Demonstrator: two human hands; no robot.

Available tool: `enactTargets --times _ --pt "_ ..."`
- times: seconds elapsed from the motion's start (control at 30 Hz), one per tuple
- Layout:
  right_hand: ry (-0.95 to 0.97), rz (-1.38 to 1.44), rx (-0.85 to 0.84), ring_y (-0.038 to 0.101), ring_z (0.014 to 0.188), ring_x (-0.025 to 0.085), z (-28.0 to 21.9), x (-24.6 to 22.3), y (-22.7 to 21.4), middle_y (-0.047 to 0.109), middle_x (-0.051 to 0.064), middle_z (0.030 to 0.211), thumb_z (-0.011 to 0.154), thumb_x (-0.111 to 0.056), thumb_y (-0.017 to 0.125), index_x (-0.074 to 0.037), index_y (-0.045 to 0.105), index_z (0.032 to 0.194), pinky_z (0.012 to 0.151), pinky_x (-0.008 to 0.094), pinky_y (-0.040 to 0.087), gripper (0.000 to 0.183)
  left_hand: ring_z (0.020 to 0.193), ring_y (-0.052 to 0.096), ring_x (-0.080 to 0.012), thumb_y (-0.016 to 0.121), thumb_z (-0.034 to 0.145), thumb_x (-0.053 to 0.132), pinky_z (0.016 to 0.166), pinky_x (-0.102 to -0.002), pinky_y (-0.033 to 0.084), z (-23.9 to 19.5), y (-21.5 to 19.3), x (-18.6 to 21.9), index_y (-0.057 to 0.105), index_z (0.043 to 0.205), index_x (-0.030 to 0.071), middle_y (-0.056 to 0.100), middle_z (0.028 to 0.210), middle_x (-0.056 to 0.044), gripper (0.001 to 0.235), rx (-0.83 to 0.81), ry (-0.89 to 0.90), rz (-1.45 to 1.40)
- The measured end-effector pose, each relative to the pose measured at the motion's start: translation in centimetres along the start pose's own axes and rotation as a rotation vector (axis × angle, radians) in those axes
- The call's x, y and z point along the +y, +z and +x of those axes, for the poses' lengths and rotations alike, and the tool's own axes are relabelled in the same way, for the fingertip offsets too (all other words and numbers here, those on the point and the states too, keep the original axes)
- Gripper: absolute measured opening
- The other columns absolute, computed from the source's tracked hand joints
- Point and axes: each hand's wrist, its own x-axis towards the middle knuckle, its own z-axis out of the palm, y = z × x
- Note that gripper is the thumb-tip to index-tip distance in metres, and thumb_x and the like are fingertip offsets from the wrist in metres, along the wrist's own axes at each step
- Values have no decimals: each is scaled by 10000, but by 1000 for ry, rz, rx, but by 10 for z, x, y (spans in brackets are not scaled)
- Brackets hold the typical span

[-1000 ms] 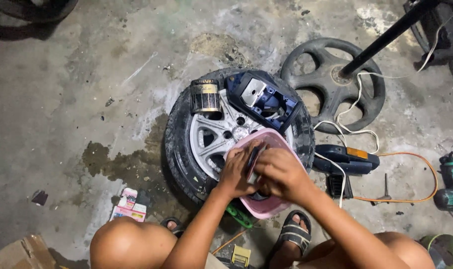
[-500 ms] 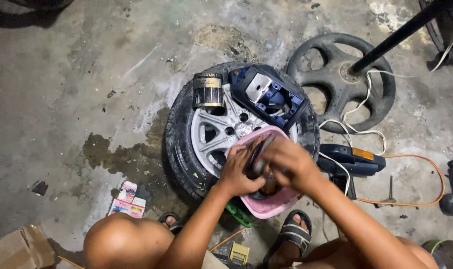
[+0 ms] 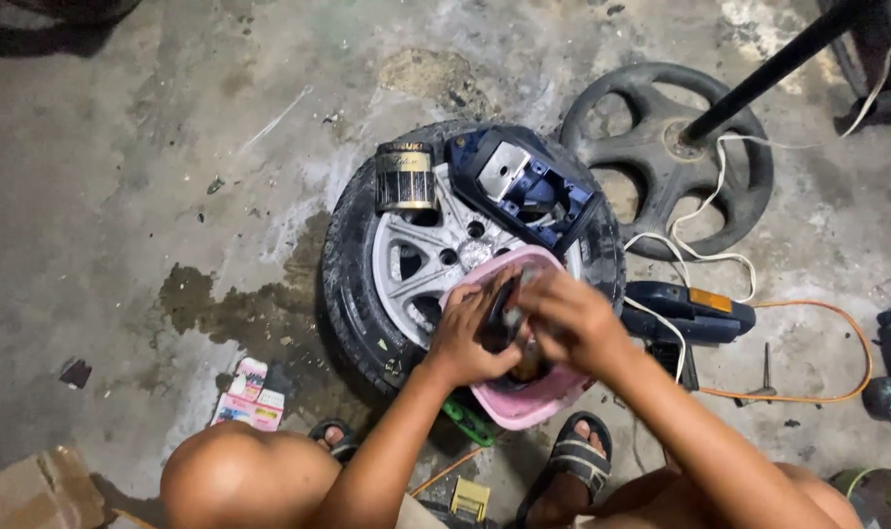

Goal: The person scrubs a black mechanical part with a brush inside a pink basin filled with water. The person repeatedly dips the part into the water and scrubs different surfaces of the object.

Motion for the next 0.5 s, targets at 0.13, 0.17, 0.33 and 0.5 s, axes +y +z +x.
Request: enactTargets --times 0.13,0.17,0.33,0.5 --pt "-61 88 -9 681 796 376 -9 -16 7 683 179 884 906 -146 619 1 757 1067 817 524 583 257 998 725 -338 676 546 642 1113 -509 376 -16 14 -27 421 1508 -10 701 1154 -185 1190 -46 85 -33" --pt "-1 26 -14 696 833 386 -7 -14 4 692 172 903 888 -113 630 -7 761 1067 802 523 579 246 975 734 -316 730 576 532 1085 -481 403 -10 6 -12 451 1492 10 718 1128 -144 1091 -17 43 -2" --pt "-84 72 -25 676 785 374 -9 -21 9 661 167 846 904 -163 604 1 762 1066 854 541 577 280 1018 690 -438 641 836 52 1085 -515 431 8 -22 29 526 1394 -68 728 1076 -252 583 -2 86 19" --pt "-55 64 -18 704 808 352 -17 -27 14 693 154 884 904 -170 609 -16 769 1065 786 497 595 274 1097 654 -428 690 691 -41 1114 -505 401 -26 30 -48 558 1364 -64 709 1112 -231 686 -28 61 150"
